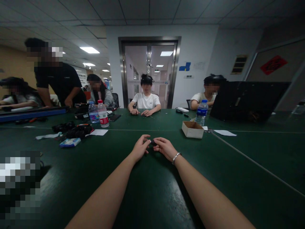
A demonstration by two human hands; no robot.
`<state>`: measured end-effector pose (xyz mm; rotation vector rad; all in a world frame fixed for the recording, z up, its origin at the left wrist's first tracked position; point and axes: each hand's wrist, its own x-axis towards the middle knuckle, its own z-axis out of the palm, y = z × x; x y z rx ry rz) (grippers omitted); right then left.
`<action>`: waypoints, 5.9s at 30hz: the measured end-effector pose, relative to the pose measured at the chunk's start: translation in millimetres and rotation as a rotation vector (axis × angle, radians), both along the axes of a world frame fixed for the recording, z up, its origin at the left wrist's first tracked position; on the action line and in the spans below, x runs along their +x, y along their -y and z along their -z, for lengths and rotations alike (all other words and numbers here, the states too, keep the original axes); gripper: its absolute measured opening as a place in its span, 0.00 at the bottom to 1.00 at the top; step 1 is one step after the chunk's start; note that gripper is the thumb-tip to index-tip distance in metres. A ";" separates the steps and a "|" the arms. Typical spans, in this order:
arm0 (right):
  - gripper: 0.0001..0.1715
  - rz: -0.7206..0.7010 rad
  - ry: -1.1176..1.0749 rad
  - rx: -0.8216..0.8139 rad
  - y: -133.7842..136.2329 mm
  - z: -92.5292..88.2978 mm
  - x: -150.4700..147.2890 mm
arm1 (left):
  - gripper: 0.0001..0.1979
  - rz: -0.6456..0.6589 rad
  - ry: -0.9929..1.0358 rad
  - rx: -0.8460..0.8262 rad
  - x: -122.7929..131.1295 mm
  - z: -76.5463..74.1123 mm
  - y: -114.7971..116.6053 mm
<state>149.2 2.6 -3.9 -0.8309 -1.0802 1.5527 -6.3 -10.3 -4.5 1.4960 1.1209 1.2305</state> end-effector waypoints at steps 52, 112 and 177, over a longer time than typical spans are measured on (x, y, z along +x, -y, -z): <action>0.11 0.009 -0.020 0.025 1.5 0.9 0.8 | 0.15 0.012 0.062 -0.047 -2.0 1.0 -0.2; 0.10 0.004 -0.010 0.027 -0.6 2.5 1.2 | 0.15 -0.010 0.092 -0.150 -1.7 0.4 -5.4; 0.18 -0.025 0.116 0.135 -2.8 8.0 -3.3 | 0.14 0.014 0.291 -0.120 -5.4 -2.4 -1.2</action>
